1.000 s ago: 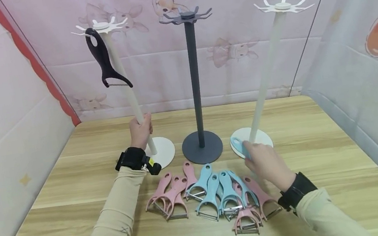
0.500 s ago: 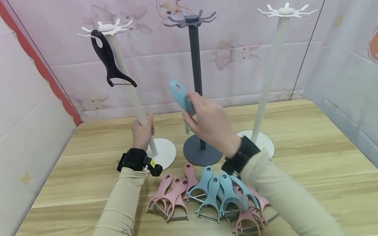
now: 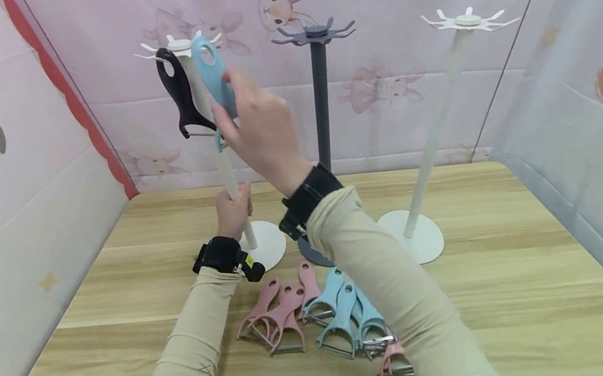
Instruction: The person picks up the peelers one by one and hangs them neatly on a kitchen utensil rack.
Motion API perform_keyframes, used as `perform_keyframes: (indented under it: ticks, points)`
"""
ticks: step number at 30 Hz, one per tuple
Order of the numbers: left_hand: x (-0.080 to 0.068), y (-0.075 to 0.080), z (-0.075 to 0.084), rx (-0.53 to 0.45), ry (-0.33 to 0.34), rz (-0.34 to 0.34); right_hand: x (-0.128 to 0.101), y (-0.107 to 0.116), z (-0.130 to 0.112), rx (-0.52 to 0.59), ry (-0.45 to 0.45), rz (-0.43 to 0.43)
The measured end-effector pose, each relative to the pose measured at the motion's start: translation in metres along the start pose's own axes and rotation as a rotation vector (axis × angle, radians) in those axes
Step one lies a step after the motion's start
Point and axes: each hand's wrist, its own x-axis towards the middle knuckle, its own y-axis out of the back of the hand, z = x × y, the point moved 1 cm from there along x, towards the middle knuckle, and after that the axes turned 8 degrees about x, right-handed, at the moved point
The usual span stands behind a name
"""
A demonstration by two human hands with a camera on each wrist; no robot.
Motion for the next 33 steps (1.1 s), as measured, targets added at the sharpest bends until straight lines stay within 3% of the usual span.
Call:
perform_keyframes:
  ticks: [7,11,16,22,29,33]
  points:
    - [-0.011,0.0,0.019,-0.052,-0.016,-0.024,0.014,-0.012,-0.008,-0.053,-0.157,-0.094]
    - [-0.013,-0.001,0.02,-0.054,-0.019,-0.036,0.011,-0.016,-0.006,-0.054,-0.181,-0.126]
    - [-0.008,0.001,0.014,-0.025,-0.019,-0.039,0.002,-0.011,-0.004,-0.027,-0.152,-0.103]
    - [0.003,-0.001,-0.003,0.036,-0.002,-0.016,-0.023,-0.005,0.002,-0.034,-0.068,-0.101]
    - [-0.011,0.004,0.025,0.046,0.003,-0.046,-0.048,0.001,0.007,-0.069,-0.055,-0.163]
    - [-0.011,0.003,0.023,0.032,0.004,-0.041,-0.061,0.012,0.012,-0.074,-0.053,-0.204]
